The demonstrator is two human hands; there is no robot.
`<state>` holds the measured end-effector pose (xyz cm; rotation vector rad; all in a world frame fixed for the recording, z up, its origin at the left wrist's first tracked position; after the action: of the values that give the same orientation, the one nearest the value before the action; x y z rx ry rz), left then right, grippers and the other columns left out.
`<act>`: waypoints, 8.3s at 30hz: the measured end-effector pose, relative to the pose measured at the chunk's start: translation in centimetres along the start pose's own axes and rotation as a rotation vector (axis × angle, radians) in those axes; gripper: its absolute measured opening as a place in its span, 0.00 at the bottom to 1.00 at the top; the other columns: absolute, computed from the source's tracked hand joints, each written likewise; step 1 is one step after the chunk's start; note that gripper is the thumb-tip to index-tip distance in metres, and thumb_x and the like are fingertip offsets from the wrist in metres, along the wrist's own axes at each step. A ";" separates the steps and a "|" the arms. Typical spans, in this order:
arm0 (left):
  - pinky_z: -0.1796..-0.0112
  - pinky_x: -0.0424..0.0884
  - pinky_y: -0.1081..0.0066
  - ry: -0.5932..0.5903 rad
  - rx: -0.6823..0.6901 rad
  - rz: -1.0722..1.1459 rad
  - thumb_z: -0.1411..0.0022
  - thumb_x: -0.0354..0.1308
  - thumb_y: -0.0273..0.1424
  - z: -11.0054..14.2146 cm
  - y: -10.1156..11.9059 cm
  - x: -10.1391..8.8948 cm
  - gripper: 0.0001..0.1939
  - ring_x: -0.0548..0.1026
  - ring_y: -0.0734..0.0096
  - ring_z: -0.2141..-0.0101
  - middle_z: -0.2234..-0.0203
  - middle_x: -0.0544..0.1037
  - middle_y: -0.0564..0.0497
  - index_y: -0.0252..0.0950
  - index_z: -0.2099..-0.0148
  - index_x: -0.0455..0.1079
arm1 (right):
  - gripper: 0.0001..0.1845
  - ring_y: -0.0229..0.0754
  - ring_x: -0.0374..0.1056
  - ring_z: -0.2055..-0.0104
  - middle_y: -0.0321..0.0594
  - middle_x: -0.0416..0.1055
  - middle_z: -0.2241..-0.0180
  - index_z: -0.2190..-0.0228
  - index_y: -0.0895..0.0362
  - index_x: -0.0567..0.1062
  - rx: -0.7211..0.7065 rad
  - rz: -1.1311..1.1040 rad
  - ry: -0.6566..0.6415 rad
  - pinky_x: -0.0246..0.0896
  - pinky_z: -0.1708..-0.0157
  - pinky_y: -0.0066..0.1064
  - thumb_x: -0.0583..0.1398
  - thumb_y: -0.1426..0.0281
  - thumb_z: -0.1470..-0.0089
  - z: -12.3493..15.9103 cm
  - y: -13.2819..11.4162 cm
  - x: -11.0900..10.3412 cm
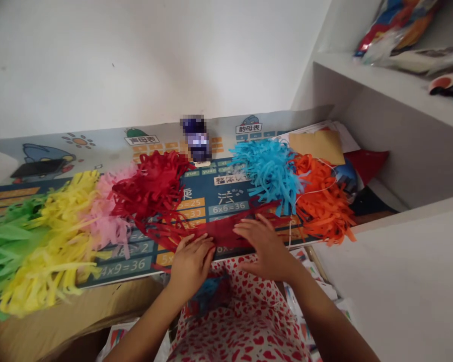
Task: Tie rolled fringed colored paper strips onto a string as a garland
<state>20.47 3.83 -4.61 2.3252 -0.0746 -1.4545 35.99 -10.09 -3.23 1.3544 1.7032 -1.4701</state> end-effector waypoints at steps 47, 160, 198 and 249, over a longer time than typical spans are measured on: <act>0.52 0.59 0.57 -0.093 -0.390 -0.006 0.33 0.52 0.35 -1.8 -3.3 -1.5 0.15 0.76 0.65 0.68 0.76 0.79 0.53 0.39 0.71 0.72 | 0.12 0.40 0.71 0.67 0.33 0.78 0.70 0.72 0.53 0.78 0.347 -0.051 -0.115 0.46 0.61 0.35 0.61 0.61 0.40 -6.6 3.4 3.8; 0.51 0.63 0.53 -0.136 -0.079 -0.233 0.37 0.58 0.32 -3.4 -4.9 -2.1 0.08 0.69 0.53 0.52 0.57 0.77 0.43 0.38 0.55 0.73 | 0.09 0.44 0.66 0.61 0.39 0.75 0.66 0.70 0.56 0.76 0.189 0.177 -0.156 0.49 0.60 0.36 0.64 0.63 0.45 -8.0 2.9 2.7; 0.41 0.51 0.47 -0.082 -0.073 -0.035 0.34 0.56 0.33 -2.4 -6.8 -2.4 0.07 0.74 0.62 0.58 0.67 0.80 0.53 0.41 0.64 0.75 | 0.09 0.42 0.65 0.60 0.36 0.75 0.66 0.73 0.53 0.80 0.031 -0.099 -0.058 0.45 0.59 0.35 0.66 0.63 0.44 -6.1 5.3 3.0; 0.51 0.60 0.57 -0.110 0.269 -0.108 0.33 0.55 0.28 -2.5 -6.2 -2.1 0.09 0.74 0.66 0.62 0.67 0.81 0.51 0.42 0.59 0.76 | 0.10 0.42 0.63 0.56 0.36 0.77 0.61 0.65 0.52 0.78 -0.240 0.224 0.002 0.43 0.51 0.41 0.57 0.72 0.36 -5.1 2.8 2.7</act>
<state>20.73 10.86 -4.11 2.4912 -0.1888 -1.7191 38.61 -4.60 -5.25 1.3641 1.6109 -1.1040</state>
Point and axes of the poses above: each hand's wrist, its own z-axis away from the middle knuckle, its own x-axis out of the palm, y = z × x, the point moved 4 cm from there along -z, towards the middle knuckle
